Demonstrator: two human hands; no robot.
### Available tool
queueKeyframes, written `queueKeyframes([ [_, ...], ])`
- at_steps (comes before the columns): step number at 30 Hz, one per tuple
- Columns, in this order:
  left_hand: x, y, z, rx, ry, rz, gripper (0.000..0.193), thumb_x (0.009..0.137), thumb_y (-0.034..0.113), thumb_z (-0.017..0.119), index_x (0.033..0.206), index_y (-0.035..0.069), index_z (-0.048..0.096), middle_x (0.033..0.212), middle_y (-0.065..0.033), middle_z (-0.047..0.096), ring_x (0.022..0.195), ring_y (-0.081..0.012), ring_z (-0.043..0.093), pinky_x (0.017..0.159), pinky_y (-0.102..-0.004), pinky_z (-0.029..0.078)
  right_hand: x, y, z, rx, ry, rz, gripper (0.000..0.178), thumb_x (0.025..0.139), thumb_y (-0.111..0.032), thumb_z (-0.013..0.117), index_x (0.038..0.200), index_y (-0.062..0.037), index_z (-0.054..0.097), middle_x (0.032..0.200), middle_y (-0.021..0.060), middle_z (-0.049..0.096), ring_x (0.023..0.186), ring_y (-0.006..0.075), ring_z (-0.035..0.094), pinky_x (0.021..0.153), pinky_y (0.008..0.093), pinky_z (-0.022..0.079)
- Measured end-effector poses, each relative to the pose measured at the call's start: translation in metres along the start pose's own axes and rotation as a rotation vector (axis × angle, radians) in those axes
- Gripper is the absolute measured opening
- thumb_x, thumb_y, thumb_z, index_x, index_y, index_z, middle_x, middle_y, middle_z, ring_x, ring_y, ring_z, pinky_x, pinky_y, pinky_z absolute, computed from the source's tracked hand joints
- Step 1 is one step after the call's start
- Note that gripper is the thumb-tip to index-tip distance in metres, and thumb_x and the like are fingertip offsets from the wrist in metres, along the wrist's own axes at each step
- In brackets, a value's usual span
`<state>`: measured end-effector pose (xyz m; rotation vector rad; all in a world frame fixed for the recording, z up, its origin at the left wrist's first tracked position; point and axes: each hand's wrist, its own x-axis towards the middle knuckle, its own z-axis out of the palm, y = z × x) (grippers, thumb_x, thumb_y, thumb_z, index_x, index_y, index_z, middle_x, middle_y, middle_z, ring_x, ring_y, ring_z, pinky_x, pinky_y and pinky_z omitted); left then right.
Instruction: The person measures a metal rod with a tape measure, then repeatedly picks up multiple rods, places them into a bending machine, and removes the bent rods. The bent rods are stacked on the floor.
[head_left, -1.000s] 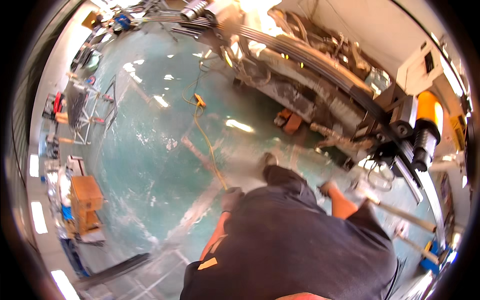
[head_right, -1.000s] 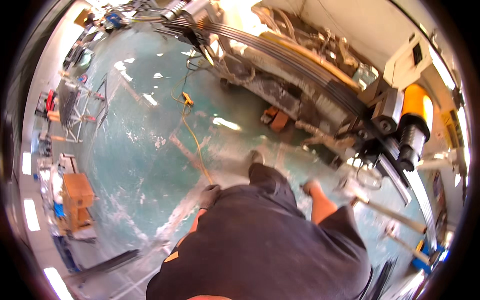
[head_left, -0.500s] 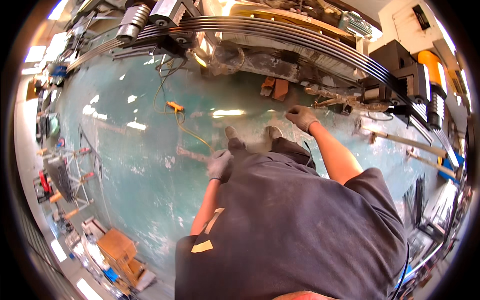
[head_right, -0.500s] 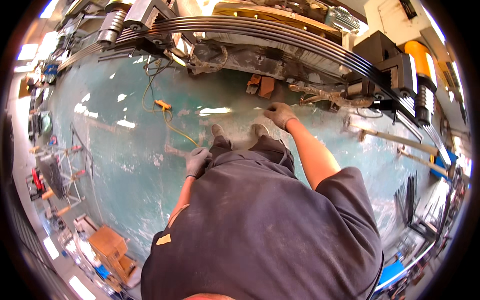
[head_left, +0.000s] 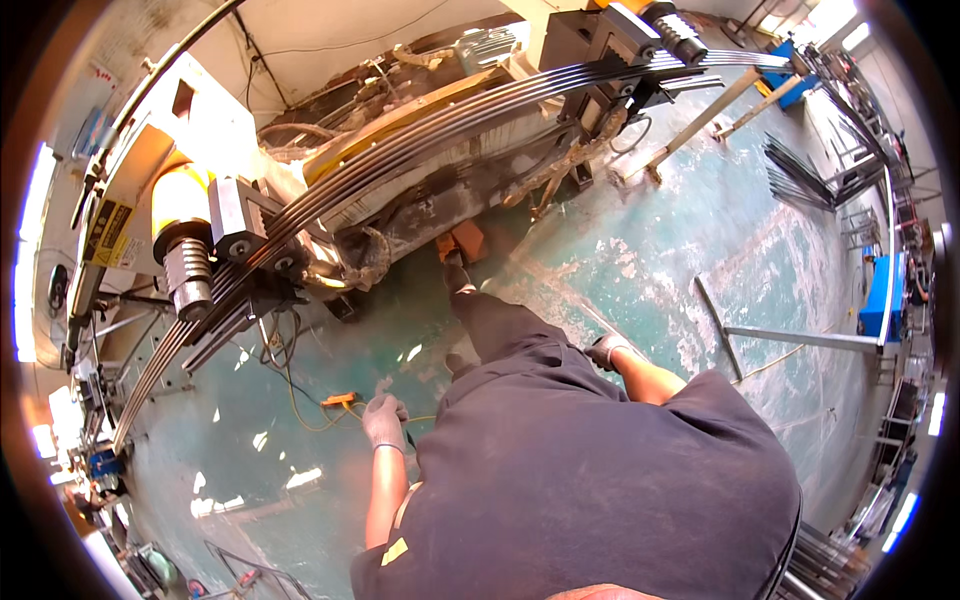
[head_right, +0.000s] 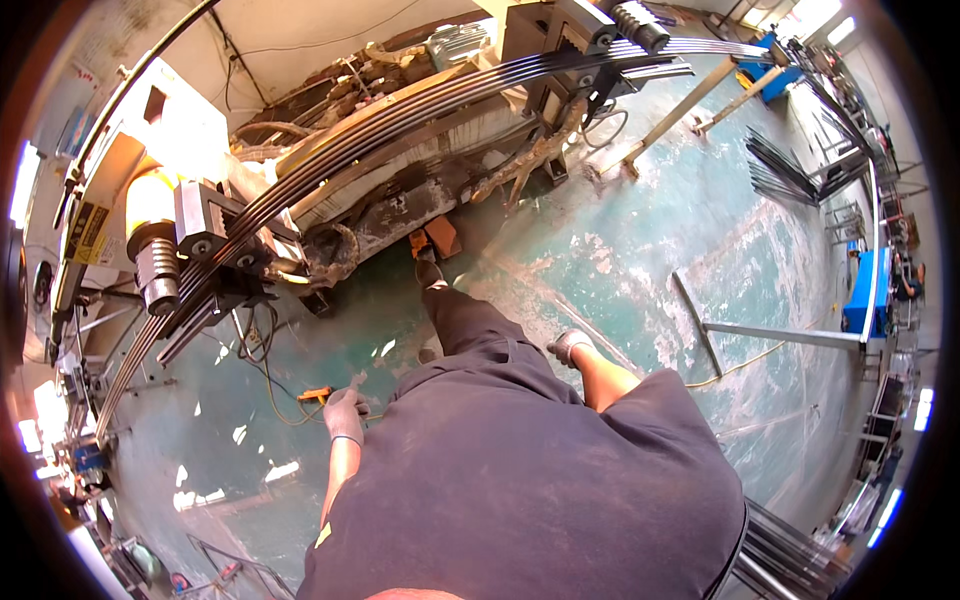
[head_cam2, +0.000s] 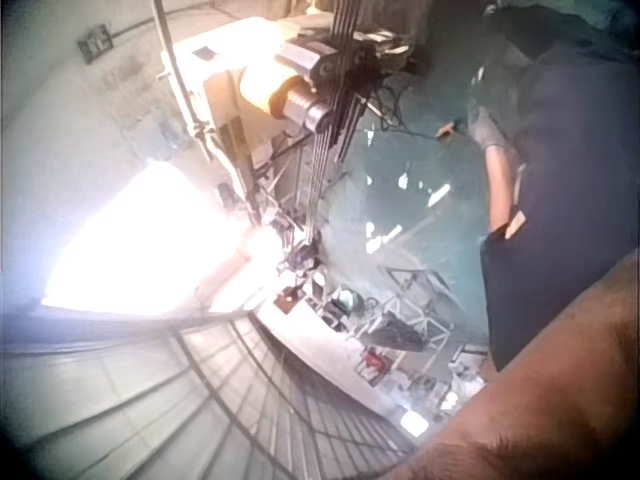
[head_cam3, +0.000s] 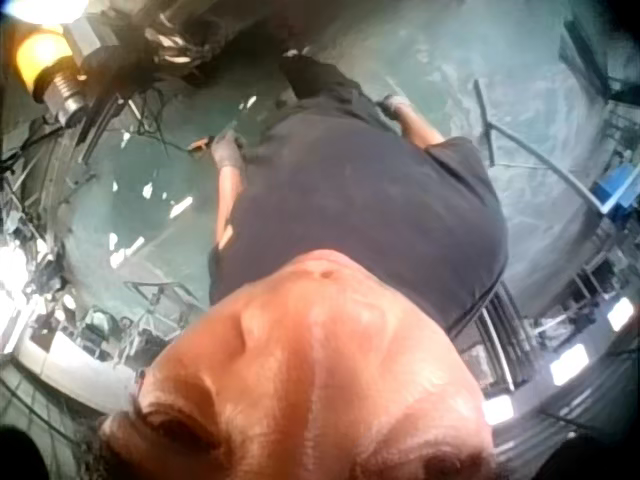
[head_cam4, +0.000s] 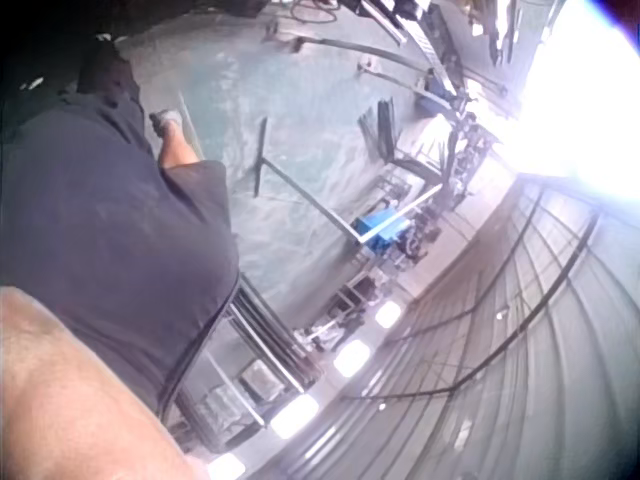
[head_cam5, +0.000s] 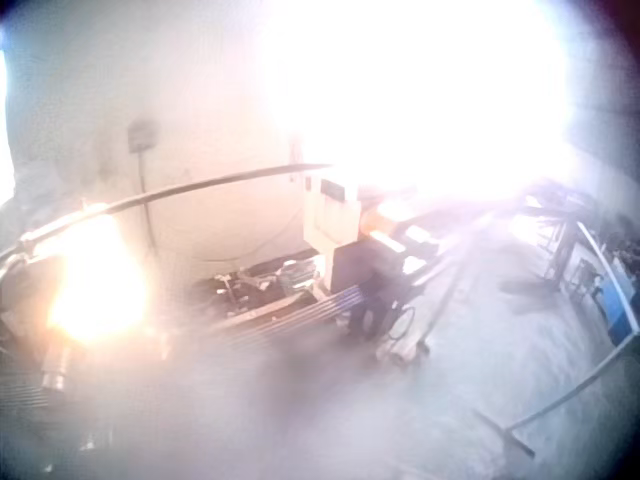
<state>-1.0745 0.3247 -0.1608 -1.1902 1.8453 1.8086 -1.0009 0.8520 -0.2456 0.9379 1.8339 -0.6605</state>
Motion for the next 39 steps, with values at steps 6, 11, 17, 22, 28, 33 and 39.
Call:
queueKeyframes([
  [6,0.015,-0.016,0.013,0.204,-0.226,0.099,0.015,0.099,0.007,0.062,0.107,0.001,0.073,0.082,-0.0075,0.069,0.065,-0.0163,0.063,0.059,-0.0311,0.051,0.005,-0.032,0.019,-0.045,0.052,-0.222,0.045,0.091,-0.046,0.068,0.103,-0.0050,0.083,0.103,0.0184,0.080,0.093,0.0336,0.076,0.084,0.0450,0.059],
  [11,0.057,-0.094,0.015,0.408,-0.319,0.281,0.024,0.098,0.016,0.068,0.112,-0.001,0.079,0.095,-0.0064,0.077,0.084,-0.0171,0.069,0.080,-0.0296,0.054,-0.018,-0.107,-0.024,-0.110,0.172,-0.372,0.051,0.090,-0.046,0.068,0.122,-0.0082,0.080,0.125,0.0192,0.076,0.120,0.0354,0.072,0.104,0.0451,0.055],
  [17,-0.037,0.015,0.033,0.667,-0.056,0.206,0.023,0.096,0.013,0.067,0.106,-0.005,0.077,0.088,-0.0051,0.075,0.076,-0.0176,0.068,0.073,-0.0319,0.053,0.005,-0.148,-0.058,-0.150,0.211,-0.414,0.052,0.089,-0.047,0.069,0.125,-0.0100,0.080,0.130,0.0187,0.075,0.124,0.0351,0.070,0.107,0.0440,0.053],
  [22,-0.035,-0.022,0.030,0.304,0.043,0.101,0.026,0.097,0.018,0.057,0.087,-0.003,0.070,0.077,-0.0042,0.068,0.071,-0.0193,0.067,0.068,-0.0398,0.050,0.013,-0.174,-0.068,-0.187,0.196,-0.473,0.053,0.090,-0.047,0.070,0.125,-0.0092,0.079,0.130,0.0191,0.075,0.124,0.0353,0.070,0.107,0.0441,0.053],
  [28,0.048,-0.018,0.021,0.874,-0.517,0.425,0.032,0.094,0.026,0.059,0.090,-0.001,0.074,0.078,-0.0134,0.069,0.078,-0.0218,0.069,0.072,-0.0395,0.050,0.008,-0.154,-0.061,-0.175,0.270,-0.425,0.051,0.089,-0.045,0.073,0.125,-0.0097,0.080,0.129,0.0179,0.076,0.124,0.0349,0.070,0.108,0.0431,0.054],
  [33,0.023,0.029,0.018,0.694,-0.281,0.446,0.029,0.094,0.020,0.061,0.101,-0.003,0.077,0.082,-0.0110,0.073,0.077,-0.0195,0.069,0.071,-0.0351,0.053,0.000,-0.117,-0.027,-0.093,0.264,-0.259,0.050,0.089,-0.045,0.071,0.124,-0.0098,0.080,0.125,0.0175,0.077,0.121,0.0342,0.072,0.106,0.0444,0.054],
  [39,0.032,0.035,-0.018,0.452,-0.262,0.179,0.020,0.091,0.008,0.063,0.101,-0.006,0.074,0.078,-0.0098,0.068,0.060,-0.0137,0.061,0.054,-0.0305,0.047,-0.041,-0.094,0.032,0.101,0.205,-0.178,0.053,0.091,-0.046,0.069,0.127,-0.0075,0.078,0.132,0.0185,0.074,0.126,0.0348,0.069,0.107,0.0441,0.054],
])
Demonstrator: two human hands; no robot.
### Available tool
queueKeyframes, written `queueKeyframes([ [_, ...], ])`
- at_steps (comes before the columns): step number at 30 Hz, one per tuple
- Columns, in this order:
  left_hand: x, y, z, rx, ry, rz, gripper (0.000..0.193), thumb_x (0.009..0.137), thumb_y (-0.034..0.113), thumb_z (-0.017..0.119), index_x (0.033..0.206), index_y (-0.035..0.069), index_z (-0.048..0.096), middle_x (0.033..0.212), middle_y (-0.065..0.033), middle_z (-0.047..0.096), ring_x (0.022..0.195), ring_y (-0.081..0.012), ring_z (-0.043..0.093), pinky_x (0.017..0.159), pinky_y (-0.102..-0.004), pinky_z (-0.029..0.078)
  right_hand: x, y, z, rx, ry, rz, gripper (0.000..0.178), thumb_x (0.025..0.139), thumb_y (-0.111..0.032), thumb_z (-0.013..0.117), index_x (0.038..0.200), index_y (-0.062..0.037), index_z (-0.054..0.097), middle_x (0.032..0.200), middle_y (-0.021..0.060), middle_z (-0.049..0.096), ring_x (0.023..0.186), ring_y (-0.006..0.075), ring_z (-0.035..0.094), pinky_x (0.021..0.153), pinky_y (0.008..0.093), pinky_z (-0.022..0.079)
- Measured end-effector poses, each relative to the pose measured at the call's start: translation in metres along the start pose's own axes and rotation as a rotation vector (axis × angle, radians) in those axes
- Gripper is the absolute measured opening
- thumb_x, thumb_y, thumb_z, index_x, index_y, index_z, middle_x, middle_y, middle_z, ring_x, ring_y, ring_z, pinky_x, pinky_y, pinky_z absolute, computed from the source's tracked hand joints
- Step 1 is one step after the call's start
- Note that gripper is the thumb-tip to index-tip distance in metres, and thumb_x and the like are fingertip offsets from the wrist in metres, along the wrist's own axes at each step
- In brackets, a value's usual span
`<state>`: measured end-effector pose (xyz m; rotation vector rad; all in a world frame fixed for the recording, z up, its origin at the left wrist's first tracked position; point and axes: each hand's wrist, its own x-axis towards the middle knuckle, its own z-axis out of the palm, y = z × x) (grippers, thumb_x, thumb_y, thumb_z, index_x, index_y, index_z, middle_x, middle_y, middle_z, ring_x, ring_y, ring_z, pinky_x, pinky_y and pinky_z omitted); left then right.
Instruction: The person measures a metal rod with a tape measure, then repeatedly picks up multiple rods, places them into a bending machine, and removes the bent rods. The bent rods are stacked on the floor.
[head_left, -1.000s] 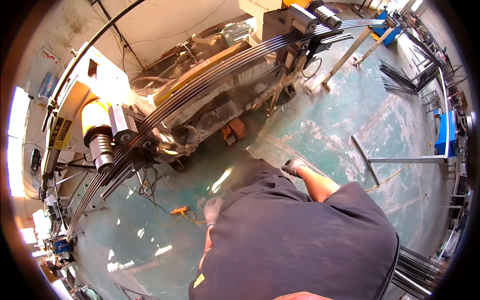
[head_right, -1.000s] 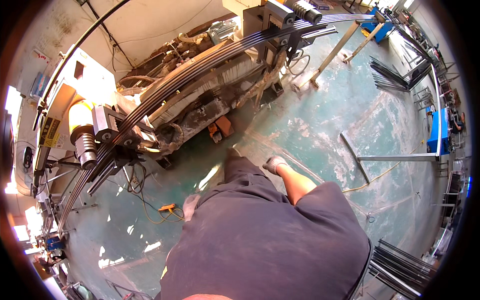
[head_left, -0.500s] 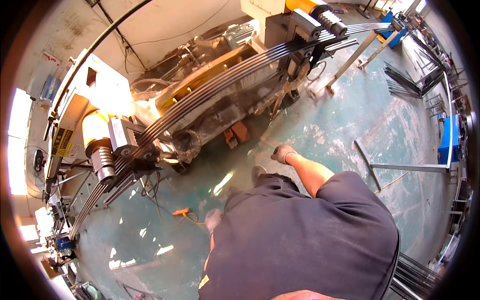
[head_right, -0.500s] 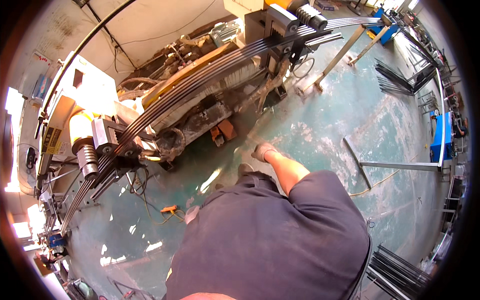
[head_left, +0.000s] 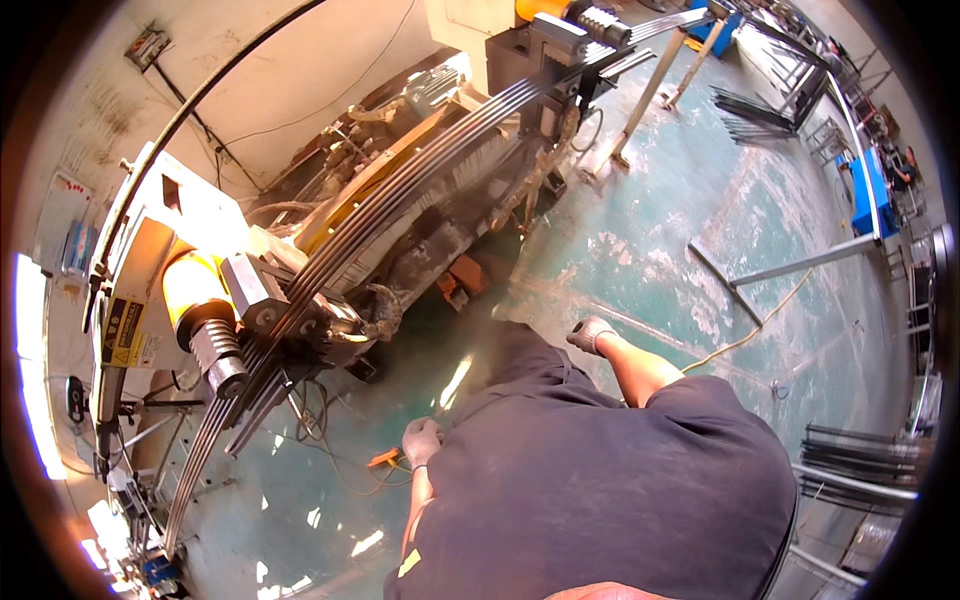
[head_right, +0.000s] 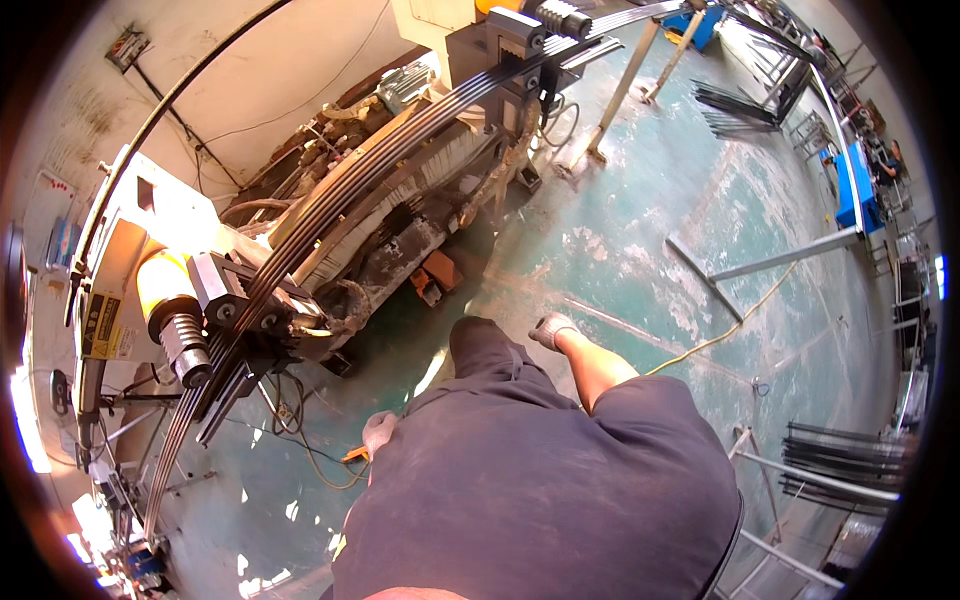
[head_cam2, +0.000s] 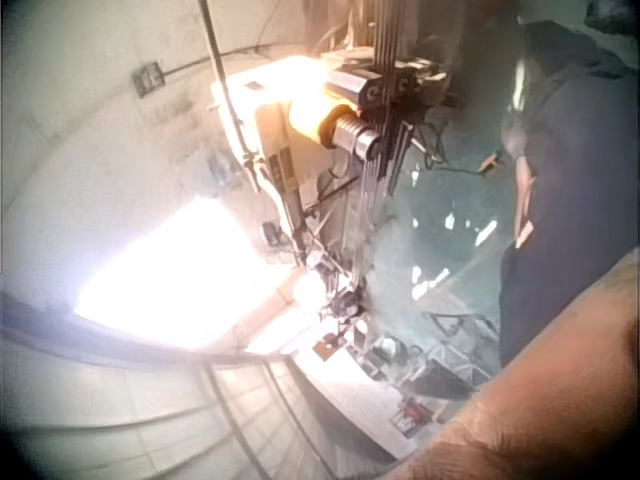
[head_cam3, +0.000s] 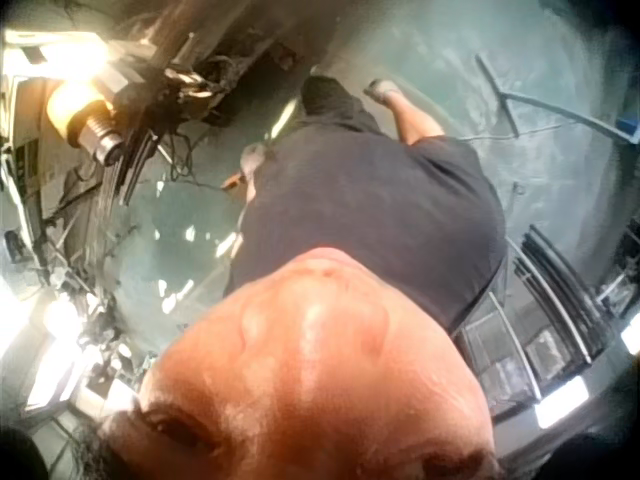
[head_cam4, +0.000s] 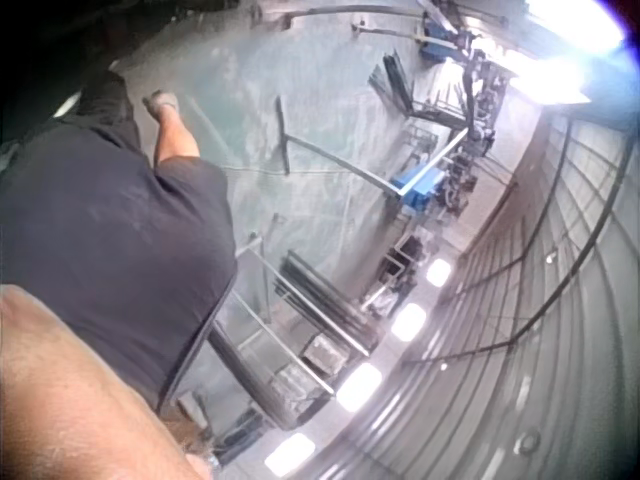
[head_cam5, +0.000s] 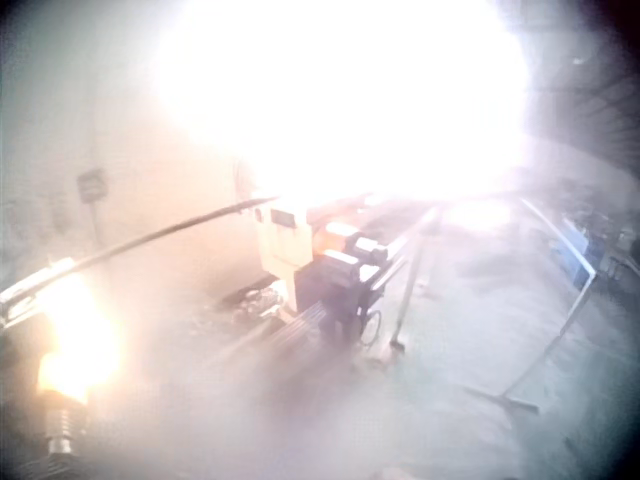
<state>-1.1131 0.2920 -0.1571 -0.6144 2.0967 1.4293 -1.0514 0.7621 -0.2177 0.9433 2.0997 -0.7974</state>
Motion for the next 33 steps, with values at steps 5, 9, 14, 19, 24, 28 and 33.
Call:
queueKeyframes([
  [5,-0.004,0.008,-0.010,0.012,-0.023,-0.001,0.014,0.092,0.006,0.062,0.093,-0.004,0.071,0.072,-0.0068,0.063,0.056,-0.0131,0.056,0.049,-0.0299,0.043,-0.004,0.034,0.046,-0.082,0.039,-0.015,0.041,0.088,-0.041,0.067,0.100,-0.0060,0.084,0.092,0.0134,0.081,0.088,0.0280,0.077,0.084,0.0419,0.059],
  [9,0.009,-0.018,-0.018,0.207,-0.010,0.172,0.021,0.093,0.014,0.062,0.085,-0.003,0.071,0.069,-0.0054,0.063,0.056,-0.0143,0.056,0.053,-0.0322,0.044,-0.011,0.020,0.040,-0.194,-0.014,0.003,0.042,0.089,-0.042,0.067,0.101,-0.0057,0.084,0.095,0.0144,0.081,0.092,0.0293,0.077,0.085,0.0429,0.059],
  [14,0.017,-0.044,-0.030,0.267,-0.149,0.097,0.026,0.094,0.024,0.064,0.088,0.000,0.074,0.070,-0.0073,0.066,0.066,-0.0177,0.063,0.066,-0.0367,0.050,0.016,-0.015,0.035,-0.187,0.012,-0.082,0.049,0.089,-0.048,0.067,0.113,-0.0079,0.082,0.111,0.0162,0.080,0.107,0.0317,0.077,0.096,0.0438,0.058],
  [19,0.010,-0.050,-0.034,0.238,-0.015,0.123,0.020,0.095,0.018,0.064,0.089,0.001,0.073,0.078,-0.0080,0.069,0.068,-0.0156,0.064,0.066,-0.0342,0.052,0.023,-0.071,0.017,-0.147,0.153,-0.257,0.054,0.090,-0.052,0.068,0.121,-0.0102,0.080,0.114,0.0162,0.080,0.113,0.0336,0.075,0.100,0.0430,0.057],
  [24,-0.022,-0.017,-0.021,-0.203,0.092,-0.122,0.018,0.092,0.013,0.067,0.098,-0.002,0.072,0.080,-0.0094,0.067,0.066,-0.0157,0.061,0.063,-0.0348,0.051,-0.021,-0.106,-0.007,0.049,0.157,-0.272,0.048,0.090,-0.040,0.070,0.122,-0.0065,0.080,0.107,0.0145,0.082,0.104,0.0273,0.077,0.095,0.0392,0.058],
  [28,-0.027,-0.016,-0.012,-0.011,0.095,-0.002,0.017,0.089,0.013,0.069,0.087,-0.003,0.073,0.082,-0.0114,0.067,0.068,-0.0184,0.064,0.064,-0.0363,0.052,-0.020,-0.056,0.014,0.006,0.182,-0.258,0.045,0.089,-0.042,0.070,0.117,-0.0090,0.081,0.106,0.0153,0.081,0.104,0.0276,0.078,0.095,0.0394,0.058],
  [33,0.012,-0.088,-0.010,0.309,0.025,0.230,0.025,0.088,0.026,0.071,0.092,0.003,0.080,0.088,-0.0156,0.074,0.084,-0.0265,0.073,0.083,-0.0399,0.056,-0.015,0.039,0.049,-0.118,0.102,-0.089,0.041,0.087,-0.043,0.068,0.092,-0.0051,0.082,0.086,0.0128,0.080,0.082,0.0268,0.077,0.080,0.0407,0.060],
])
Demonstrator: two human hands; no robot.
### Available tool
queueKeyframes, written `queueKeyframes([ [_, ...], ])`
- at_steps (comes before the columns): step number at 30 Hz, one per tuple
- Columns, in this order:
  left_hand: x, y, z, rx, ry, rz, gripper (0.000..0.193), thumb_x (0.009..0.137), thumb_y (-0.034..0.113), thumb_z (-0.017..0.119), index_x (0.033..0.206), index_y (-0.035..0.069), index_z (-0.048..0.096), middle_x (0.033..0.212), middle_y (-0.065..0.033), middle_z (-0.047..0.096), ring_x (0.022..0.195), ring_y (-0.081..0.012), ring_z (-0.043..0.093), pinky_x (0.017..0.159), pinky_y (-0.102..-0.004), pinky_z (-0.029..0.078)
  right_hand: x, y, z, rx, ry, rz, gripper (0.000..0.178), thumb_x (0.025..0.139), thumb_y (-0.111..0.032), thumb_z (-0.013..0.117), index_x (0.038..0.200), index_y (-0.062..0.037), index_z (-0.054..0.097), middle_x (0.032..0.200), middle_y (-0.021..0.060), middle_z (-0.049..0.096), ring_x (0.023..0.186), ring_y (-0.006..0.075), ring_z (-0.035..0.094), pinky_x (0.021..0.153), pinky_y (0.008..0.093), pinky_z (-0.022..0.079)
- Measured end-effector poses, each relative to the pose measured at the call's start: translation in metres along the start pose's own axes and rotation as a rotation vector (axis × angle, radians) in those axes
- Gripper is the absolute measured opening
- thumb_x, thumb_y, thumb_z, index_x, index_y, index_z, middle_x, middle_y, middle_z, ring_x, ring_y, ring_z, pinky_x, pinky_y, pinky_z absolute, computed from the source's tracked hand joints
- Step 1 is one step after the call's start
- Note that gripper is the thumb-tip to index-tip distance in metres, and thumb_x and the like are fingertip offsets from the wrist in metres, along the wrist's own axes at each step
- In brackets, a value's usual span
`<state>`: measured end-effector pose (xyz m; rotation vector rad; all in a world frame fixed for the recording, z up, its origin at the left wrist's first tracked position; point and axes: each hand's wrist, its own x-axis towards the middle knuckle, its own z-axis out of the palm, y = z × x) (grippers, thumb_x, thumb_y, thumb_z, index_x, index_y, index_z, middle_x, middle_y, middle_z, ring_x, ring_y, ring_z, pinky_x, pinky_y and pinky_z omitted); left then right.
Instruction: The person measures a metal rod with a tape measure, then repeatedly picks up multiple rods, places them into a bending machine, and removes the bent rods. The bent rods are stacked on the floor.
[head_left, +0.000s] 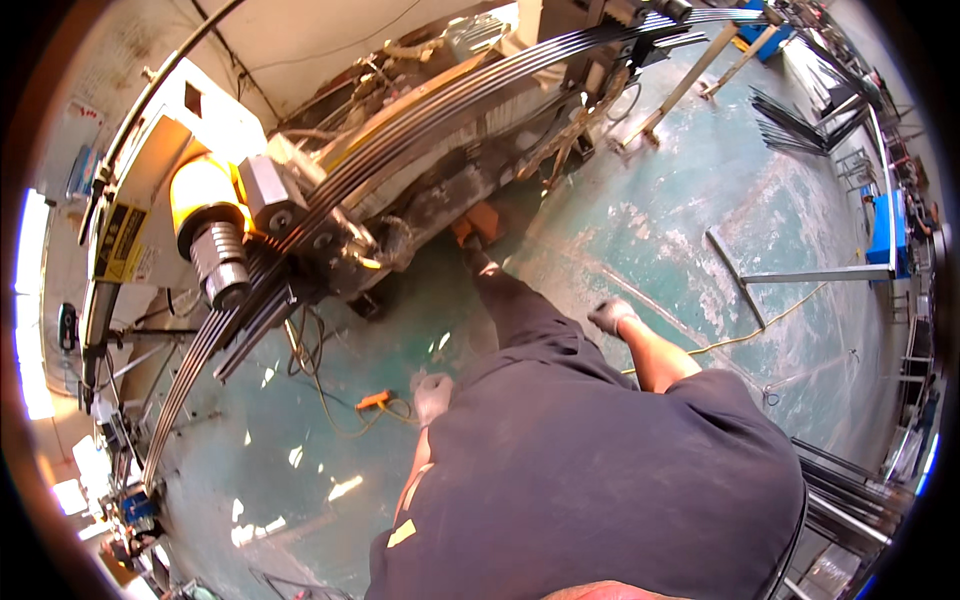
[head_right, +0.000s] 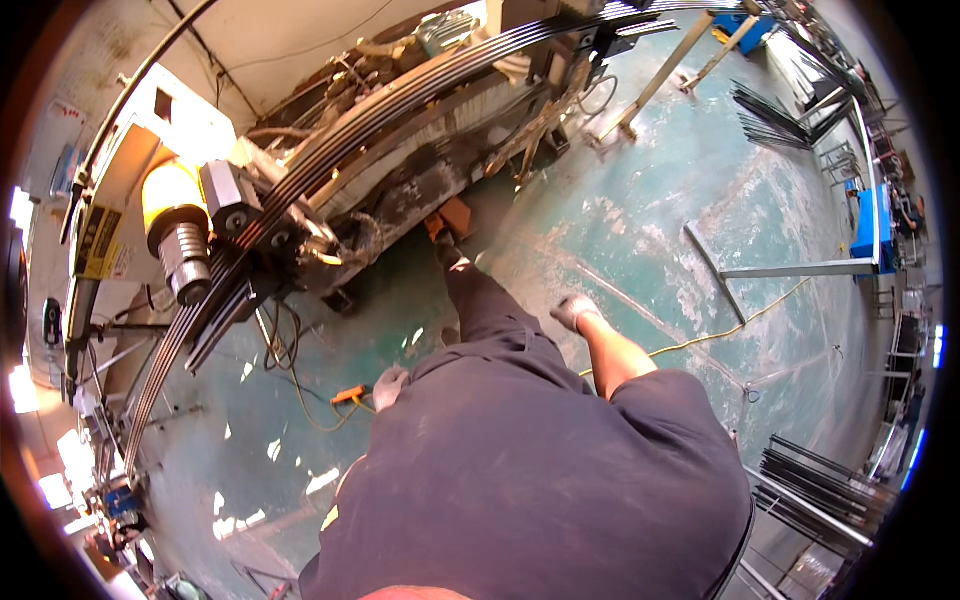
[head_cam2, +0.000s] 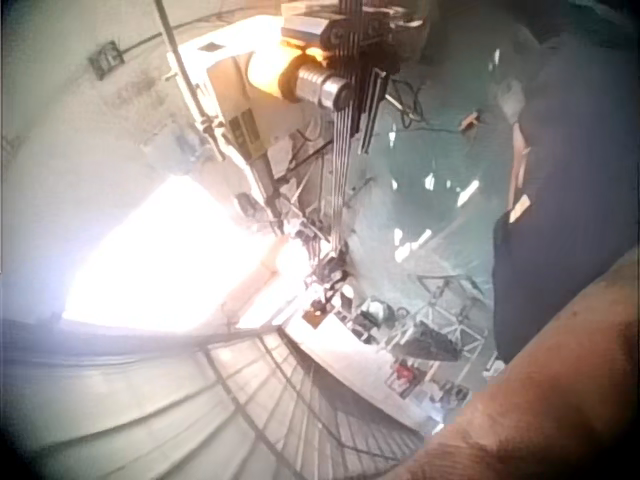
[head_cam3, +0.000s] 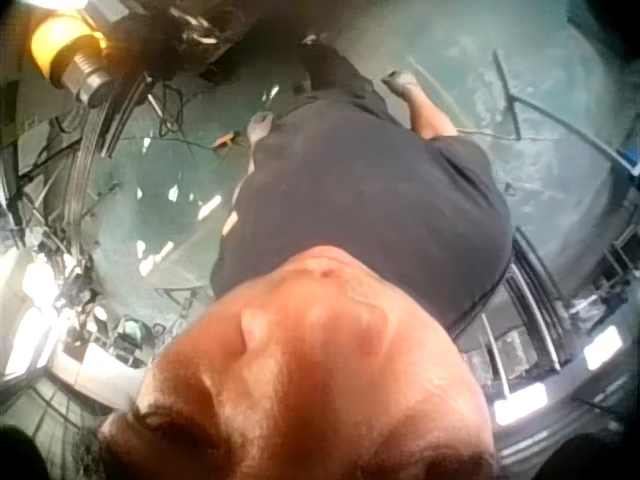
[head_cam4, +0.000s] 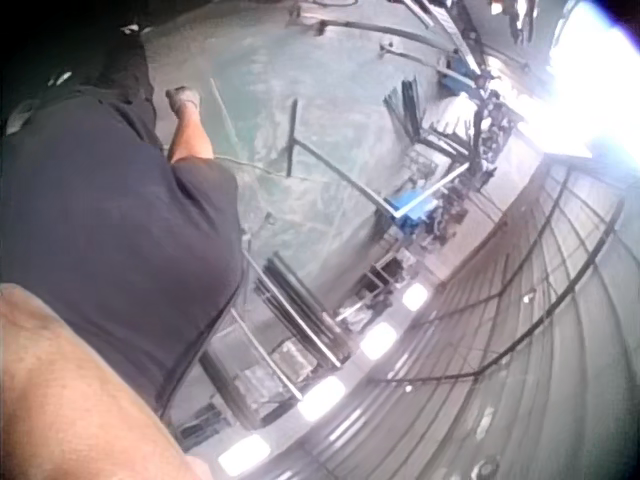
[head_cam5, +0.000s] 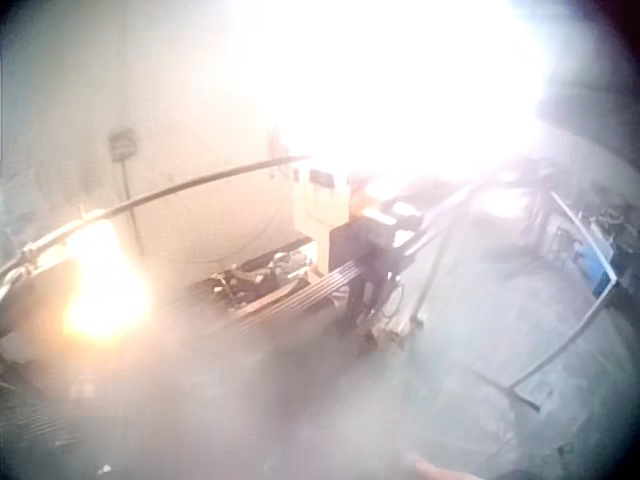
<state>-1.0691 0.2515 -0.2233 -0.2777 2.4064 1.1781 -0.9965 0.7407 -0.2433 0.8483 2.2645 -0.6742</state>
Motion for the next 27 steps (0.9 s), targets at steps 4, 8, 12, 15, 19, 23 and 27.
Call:
queueKeyframes([
  [4,0.006,0.021,-0.007,0.037,-0.141,-0.029,0.027,0.088,0.024,0.069,0.100,0.003,0.081,0.088,-0.0123,0.076,0.083,-0.0223,0.072,0.081,-0.0370,0.056,-0.008,0.054,0.023,0.084,-0.286,0.291,0.038,0.093,-0.038,0.068,0.077,-0.0048,0.077,0.068,0.0089,0.070,0.057,0.0237,0.065,0.058,0.0411,0.053],
  [8,-0.020,0.092,-0.021,-0.035,-0.004,-0.076,0.031,0.089,0.021,0.066,0.107,-0.001,0.079,0.086,-0.0097,0.075,0.078,-0.0193,0.070,0.077,-0.0348,0.055,-0.010,0.044,0.007,0.122,-0.258,0.237,0.038,0.092,-0.038,0.068,0.081,-0.0038,0.078,0.073,0.0107,0.073,0.063,0.0242,0.068,0.062,0.0413,0.055],
  [12,-0.030,0.128,-0.023,-0.098,0.054,-0.165,0.030,0.090,0.018,0.065,0.107,-0.004,0.078,0.084,-0.0094,0.073,0.066,-0.0150,0.066,0.065,-0.0323,0.053,0.029,0.017,-0.017,0.031,-0.152,0.040,0.042,0.089,-0.044,0.066,0.085,-0.0042,0.080,0.079,0.0111,0.077,0.068,0.0257,0.072,0.068,0.0420,0.057],
  [15,-0.036,0.135,-0.007,-0.166,0.114,-0.239,0.030,0.091,0.017,0.065,0.108,-0.004,0.077,0.085,-0.0105,0.073,0.063,-0.0115,0.064,0.060,-0.0308,0.052,0.041,-0.022,-0.048,0.019,0.017,-0.113,0.048,0.089,-0.047,0.062,0.103,-0.0050,0.082,0.089,0.0138,0.080,0.084,0.0276,0.077,0.081,0.0419,0.059],
  [19,-0.022,0.125,0.030,-0.026,-0.019,-0.113,0.034,0.092,0.023,0.066,0.113,0.000,0.077,0.092,-0.0145,0.077,0.079,-0.0215,0.072,0.076,-0.0355,0.057,0.037,-0.053,-0.093,0.280,0.060,-0.133,0.047,0.090,-0.041,0.071,0.121,-0.0075,0.080,0.112,0.0154,0.080,0.106,0.0284,0.075,0.097,0.0399,0.057],
  [23,-0.002,0.102,0.052,0.084,-0.145,0.094,0.036,0.093,0.032,0.066,0.115,0.006,0.078,0.107,-0.0176,0.079,0.105,-0.0298,0.075,0.093,-0.0393,0.056,0.046,-0.037,-0.090,0.220,0.075,-0.164,0.044,0.090,-0.036,0.070,0.117,-0.0032,0.080,0.096,0.0125,0.082,0.090,0.0226,0.078,0.088,0.0368,0.059],
  [27,-0.009,0.130,0.030,0.032,-0.060,0.062,0.035,0.093,0.031,0.066,0.114,0.006,0.079,0.107,-0.0170,0.079,0.104,-0.0294,0.076,0.094,-0.0391,0.057,0.034,0.006,-0.072,0.180,-0.044,0.049,0.036,0.091,-0.033,0.069,0.107,-0.0026,0.080,0.087,0.0084,0.078,0.076,0.0204,0.074,0.074,0.0360,0.059],
])
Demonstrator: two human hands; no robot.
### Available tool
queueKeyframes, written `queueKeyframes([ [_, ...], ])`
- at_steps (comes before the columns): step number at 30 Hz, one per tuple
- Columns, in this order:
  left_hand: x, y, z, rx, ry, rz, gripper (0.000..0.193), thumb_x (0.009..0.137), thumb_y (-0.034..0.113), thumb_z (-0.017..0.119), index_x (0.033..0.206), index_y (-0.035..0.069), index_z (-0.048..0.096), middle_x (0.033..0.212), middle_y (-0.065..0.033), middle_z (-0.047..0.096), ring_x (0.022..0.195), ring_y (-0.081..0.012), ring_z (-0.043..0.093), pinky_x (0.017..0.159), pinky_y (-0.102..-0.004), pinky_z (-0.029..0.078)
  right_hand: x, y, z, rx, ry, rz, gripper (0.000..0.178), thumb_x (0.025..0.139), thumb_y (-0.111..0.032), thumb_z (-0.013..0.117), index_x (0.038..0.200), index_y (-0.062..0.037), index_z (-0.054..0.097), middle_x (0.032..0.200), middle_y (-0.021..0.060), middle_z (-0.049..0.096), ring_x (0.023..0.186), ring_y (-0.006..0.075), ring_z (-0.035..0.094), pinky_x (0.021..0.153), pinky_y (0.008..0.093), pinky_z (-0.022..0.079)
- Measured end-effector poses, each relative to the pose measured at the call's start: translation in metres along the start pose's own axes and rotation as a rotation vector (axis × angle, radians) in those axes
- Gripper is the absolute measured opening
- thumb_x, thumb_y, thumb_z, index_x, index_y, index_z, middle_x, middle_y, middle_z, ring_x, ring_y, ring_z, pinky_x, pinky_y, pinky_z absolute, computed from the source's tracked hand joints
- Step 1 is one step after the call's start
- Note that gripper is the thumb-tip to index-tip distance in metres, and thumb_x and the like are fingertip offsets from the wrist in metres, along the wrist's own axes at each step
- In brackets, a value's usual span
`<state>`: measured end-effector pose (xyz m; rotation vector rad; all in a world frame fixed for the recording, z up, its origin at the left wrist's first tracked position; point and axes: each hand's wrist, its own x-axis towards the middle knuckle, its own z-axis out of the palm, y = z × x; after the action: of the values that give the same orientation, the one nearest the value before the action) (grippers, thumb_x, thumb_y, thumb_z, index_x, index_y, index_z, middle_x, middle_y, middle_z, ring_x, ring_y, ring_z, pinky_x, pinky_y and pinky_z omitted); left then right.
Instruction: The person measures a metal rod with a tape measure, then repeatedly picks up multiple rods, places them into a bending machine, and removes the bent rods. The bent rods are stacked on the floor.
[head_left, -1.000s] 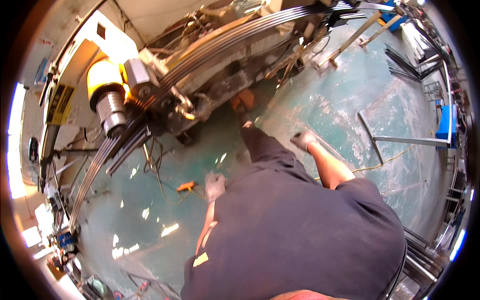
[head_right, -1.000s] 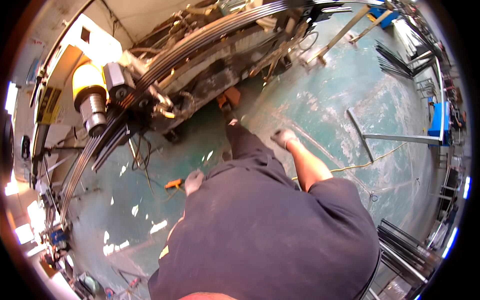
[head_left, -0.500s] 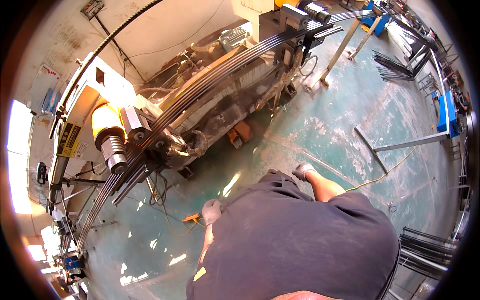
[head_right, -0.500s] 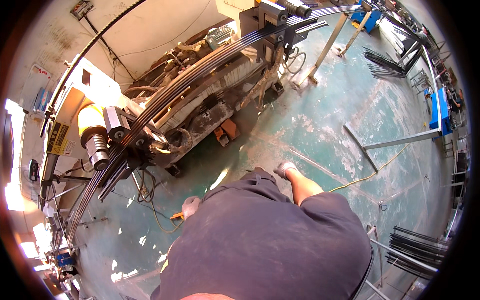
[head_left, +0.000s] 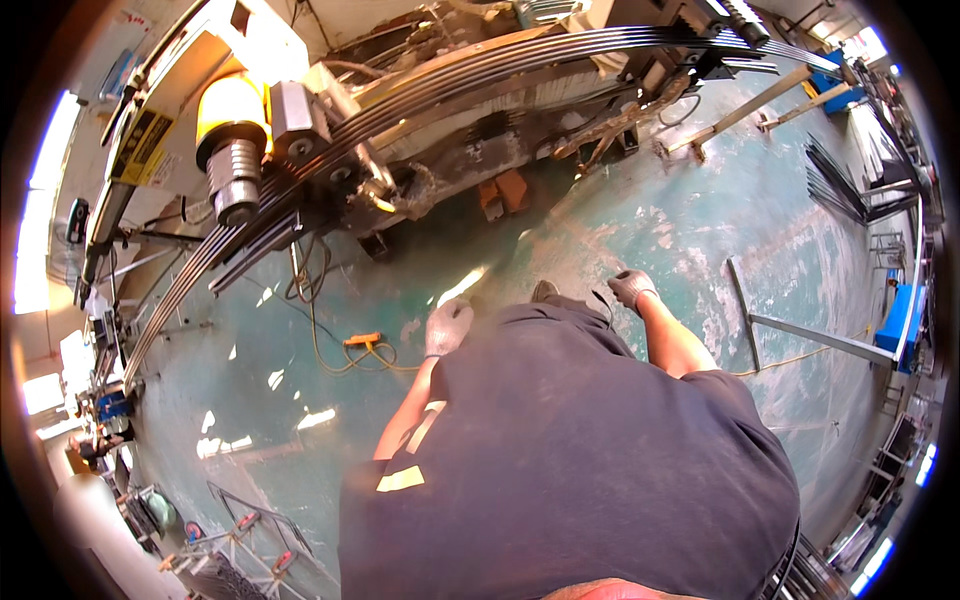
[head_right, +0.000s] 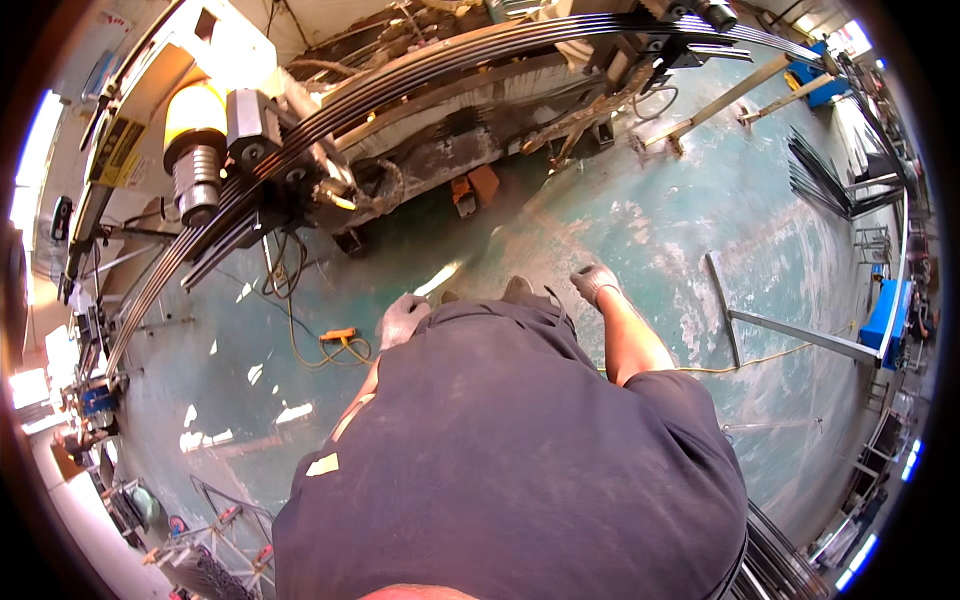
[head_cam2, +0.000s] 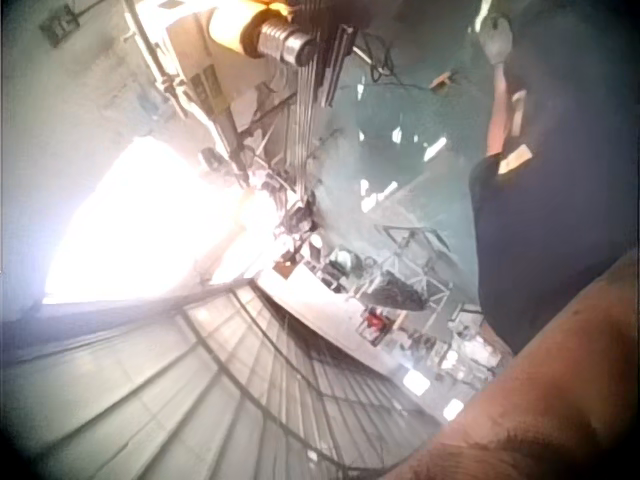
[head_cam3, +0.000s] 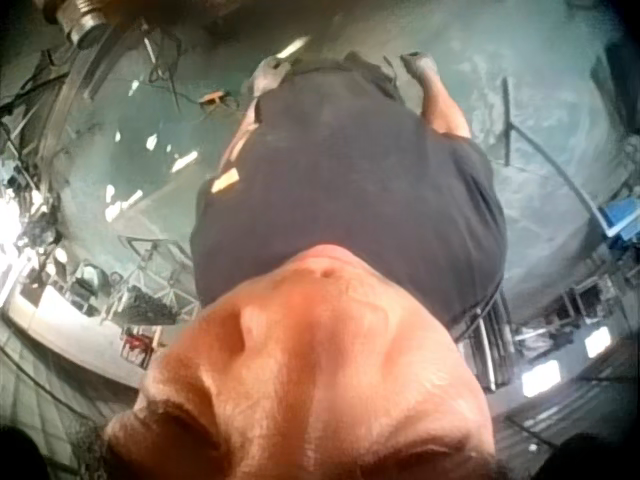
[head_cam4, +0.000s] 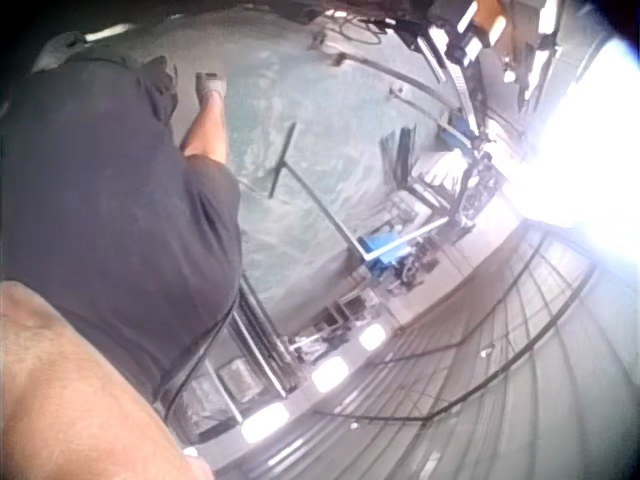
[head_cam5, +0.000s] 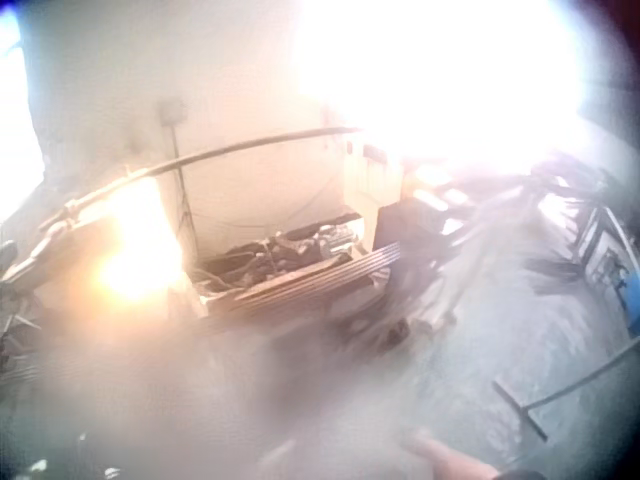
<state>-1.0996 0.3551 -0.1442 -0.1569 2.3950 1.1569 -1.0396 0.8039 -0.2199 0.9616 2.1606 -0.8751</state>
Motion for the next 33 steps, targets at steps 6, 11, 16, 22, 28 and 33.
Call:
queueKeyframes([
  [6,0.013,-0.084,-0.014,-0.225,0.031,-0.297,0.035,0.091,0.028,0.065,0.112,0.005,0.080,0.098,-0.0156,0.080,0.097,-0.0273,0.077,0.090,-0.0388,0.058,-0.034,0.029,0.047,0.213,0.009,0.191,0.030,0.093,-0.031,0.069,0.092,-0.0031,0.079,0.074,0.0054,0.071,0.058,0.0182,0.064,0.059,0.0358,0.053],
  [11,-0.001,-0.096,-0.039,-0.034,0.058,-0.184,0.032,0.092,0.026,0.064,0.108,0.003,0.079,0.097,-0.0171,0.079,0.096,-0.0265,0.077,0.088,-0.0379,0.057,-0.055,0.015,0.074,0.147,-0.090,0.172,0.035,0.092,-0.035,0.070,0.104,-0.0046,0.082,0.082,0.0065,0.076,0.066,0.0180,0.069,0.062,0.0346,0.056],
  [16,-0.004,-0.089,-0.055,-0.058,0.066,-0.161,0.029,0.091,0.024,0.063,0.102,0.002,0.078,0.093,-0.0154,0.078,0.088,-0.0229,0.075,0.084,-0.0370,0.056,-0.043,-0.028,0.070,-0.023,-0.100,0.135,0.038,0.091,-0.038,0.070,0.107,-0.0055,0.083,0.085,0.0082,0.078,0.072,0.0209,0.071,0.071,0.0387,0.059],
  [22,0.005,-0.150,-0.043,-0.067,0.134,-0.138,0.031,0.088,0.027,0.063,0.099,0.002,0.078,0.090,-0.0158,0.077,0.095,-0.0254,0.075,0.089,-0.0381,0.055,0.002,-0.106,0.042,-0.181,-0.010,-0.096,0.050,0.089,-0.043,0.069,0.120,-0.0059,0.080,0.112,0.0168,0.079,0.108,0.0322,0.075,0.098,0.0428,0.057],
  [28,0.017,-0.167,-0.026,-0.073,0.250,-0.096,0.035,0.086,0.029,0.065,0.104,0.002,0.078,0.100,-0.0177,0.078,0.103,-0.0296,0.075,0.094,-0.0392,0.054,0.000,-0.160,0.020,-0.115,0.023,-0.225,0.049,0.089,-0.044,0.072,0.123,-0.0089,0.080,0.123,0.0189,0.078,0.119,0.0328,0.073,0.104,0.0426,0.055],
  [33,0.056,-0.209,-0.022,-0.100,0.074,-0.210,0.032,0.087,0.026,0.067,0.103,0.002,0.080,0.105,-0.0187,0.078,0.101,-0.0296,0.075,0.093,-0.0385,0.055,-0.003,-0.184,0.012,-0.135,-0.022,-0.247,0.047,0.089,-0.043,0.074,0.123,-0.0111,0.081,0.126,0.0171,0.077,0.121,0.0334,0.072,0.106,0.0431,0.054],
])
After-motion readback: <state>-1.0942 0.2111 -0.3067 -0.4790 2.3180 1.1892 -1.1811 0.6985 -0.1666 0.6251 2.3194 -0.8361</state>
